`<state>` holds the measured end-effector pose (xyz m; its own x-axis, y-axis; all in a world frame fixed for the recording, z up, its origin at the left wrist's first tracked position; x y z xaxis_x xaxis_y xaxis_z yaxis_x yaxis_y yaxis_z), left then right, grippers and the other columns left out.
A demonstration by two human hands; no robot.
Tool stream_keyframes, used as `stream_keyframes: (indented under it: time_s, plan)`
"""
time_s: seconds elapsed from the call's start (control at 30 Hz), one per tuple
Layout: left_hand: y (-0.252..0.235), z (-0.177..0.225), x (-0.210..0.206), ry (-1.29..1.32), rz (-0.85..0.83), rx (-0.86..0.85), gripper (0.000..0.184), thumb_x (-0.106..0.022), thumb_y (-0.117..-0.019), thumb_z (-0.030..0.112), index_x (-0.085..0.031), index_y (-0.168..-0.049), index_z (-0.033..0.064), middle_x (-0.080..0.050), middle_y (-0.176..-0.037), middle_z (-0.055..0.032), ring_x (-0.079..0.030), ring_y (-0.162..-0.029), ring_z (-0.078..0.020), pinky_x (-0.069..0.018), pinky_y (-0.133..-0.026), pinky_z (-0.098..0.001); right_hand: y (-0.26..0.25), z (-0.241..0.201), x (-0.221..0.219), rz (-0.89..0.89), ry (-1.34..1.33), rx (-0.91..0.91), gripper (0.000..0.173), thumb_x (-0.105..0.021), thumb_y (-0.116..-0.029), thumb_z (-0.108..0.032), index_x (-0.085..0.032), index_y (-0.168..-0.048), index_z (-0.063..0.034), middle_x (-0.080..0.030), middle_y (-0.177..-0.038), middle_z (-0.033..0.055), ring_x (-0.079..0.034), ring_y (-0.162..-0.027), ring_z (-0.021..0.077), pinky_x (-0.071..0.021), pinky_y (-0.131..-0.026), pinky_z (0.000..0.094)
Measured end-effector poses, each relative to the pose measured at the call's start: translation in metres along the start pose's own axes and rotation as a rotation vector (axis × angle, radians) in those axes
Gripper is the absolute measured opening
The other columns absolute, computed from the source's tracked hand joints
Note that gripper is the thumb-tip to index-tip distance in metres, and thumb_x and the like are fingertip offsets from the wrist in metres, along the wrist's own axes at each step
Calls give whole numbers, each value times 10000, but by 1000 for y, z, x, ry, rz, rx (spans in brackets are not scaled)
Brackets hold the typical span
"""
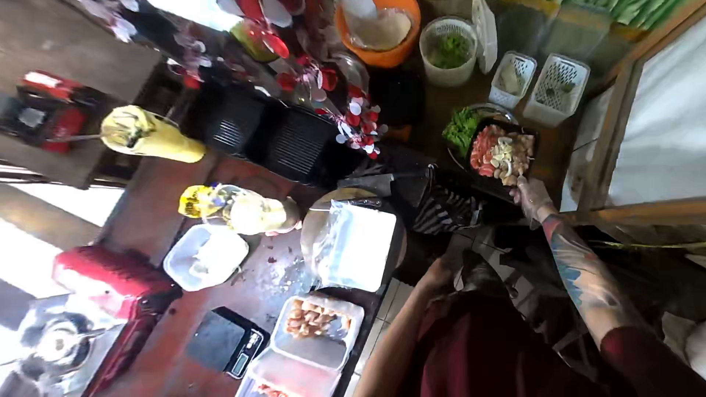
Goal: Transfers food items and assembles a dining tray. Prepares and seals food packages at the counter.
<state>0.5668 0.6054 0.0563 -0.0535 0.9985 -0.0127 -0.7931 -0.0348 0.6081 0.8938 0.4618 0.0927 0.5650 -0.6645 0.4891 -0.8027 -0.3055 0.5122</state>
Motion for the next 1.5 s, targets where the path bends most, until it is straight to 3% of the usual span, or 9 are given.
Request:
stream_keyframes:
  time_s: [0.37, 0.5, 0.57, 0.7, 0.9, 1.0, 1.1, 1.2, 1.5]
  plan:
    - [-146, 121, 72, 176, 340, -55, 405, -555, -1057, 207, -547, -1424, 34, -688, -1233, -147, -704, -1051, -214, -590, -938, -401, -162, -35, 3, -226, 241, -84, 553, -312, -1116, -413, -618, -1262, 25, -699, -1140, 233, -703, -950, 364, -554, -878, 574]
    - [-209, 149, 100, 199, 568, 3, 538, -558, -1055, 366, -451, -1522, 120, -610, -1402, -135, -624, -1238, -246, -532, -1031, -483, -180, -11, 38, -208, 233, -45, 636, -476, -984, -693, -684, -1216, -139, -703, -953, 178, -665, -743, 330, -560, -697, 563]
    - [-238, 162, 108, 238, 654, 114, 680, -564, -1038, 456, -334, -1592, 137, -511, -1519, -149, -524, -1370, -294, -454, -1114, -543, -191, -16, 56, -112, 261, -21, 614, -463, -979, -709, -688, -1252, -207, -727, -1023, 139, -689, -829, 332, -559, -740, 601]
    - [-284, 159, 115, 348, 700, 332, 920, -607, -932, 665, -227, -1635, 211, -440, -1566, -192, -473, -1404, -370, -422, -1112, -619, -243, -50, 62, -14, 326, 80, 462, -398, -1100, -393, -522, -1494, -187, -606, -1403, 186, -588, -1278, 396, -461, -1051, 641]
    - [-309, 156, 117, 442, 711, 319, 829, -559, -966, 651, -294, -1618, 212, -451, -1565, -166, -472, -1404, -347, -421, -1112, -600, -278, -60, 37, -54, 300, -108, 379, -503, -1061, -235, -574, -1425, -157, -623, -1345, 219, -593, -1244, 416, -477, -1019, 644]
    - [-292, 160, 107, 458, 710, 271, 786, -568, -978, 615, -317, -1610, 220, -494, -1538, -140, -519, -1371, -299, -459, -1099, -550, -257, -51, 43, -42, 285, -119, 409, -569, -1017, -226, -545, -1426, -234, -640, -1297, 220, -634, -1121, 457, -515, -865, 688]
    - [-258, 168, 93, 504, 715, 126, 737, -582, -1002, 540, -352, -1592, 164, -507, -1527, -133, -533, -1362, -243, -471, -1111, -488, -231, -73, 58, -50, 361, -35, 363, -575, -1029, -250, -588, -1387, -193, -651, -1274, 228, -631, -1134, 454, -497, -904, 700]
    - [-199, 169, 74, 527, 718, 24, 773, -600, -989, 512, -328, -1598, 120, -402, -1548, -238, -483, -1373, -325, -474, -1091, -507, -197, -110, 72, -51, 477, 71, 357, -542, -1053, -300, -625, -1362, -141, -639, -1310, 233, -588, -1234, 445, -444, -1015, 703]
    - [126, 106, -12, 583, 989, -436, 841, -560, -987, 538, -301, -1590, 13, -424, -1486, -231, -503, -1325, -271, -501, -1067, -431, 54, -205, 9, -268, 708, 644, 360, -531, -1049, -212, -628, -1342, -27, -643, -1302, 253, -598, -1249, 406, -443, -1081, 613]
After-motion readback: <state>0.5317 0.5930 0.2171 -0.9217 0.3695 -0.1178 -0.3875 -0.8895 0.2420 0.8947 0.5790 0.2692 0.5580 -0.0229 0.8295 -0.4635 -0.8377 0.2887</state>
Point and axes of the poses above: each hand's wrist, its own y-axis away from the middle knuckle, its own x-axis out of the back of the hand, z = x × y, the point moved 4 cm from there along -y, towards the middle knuckle
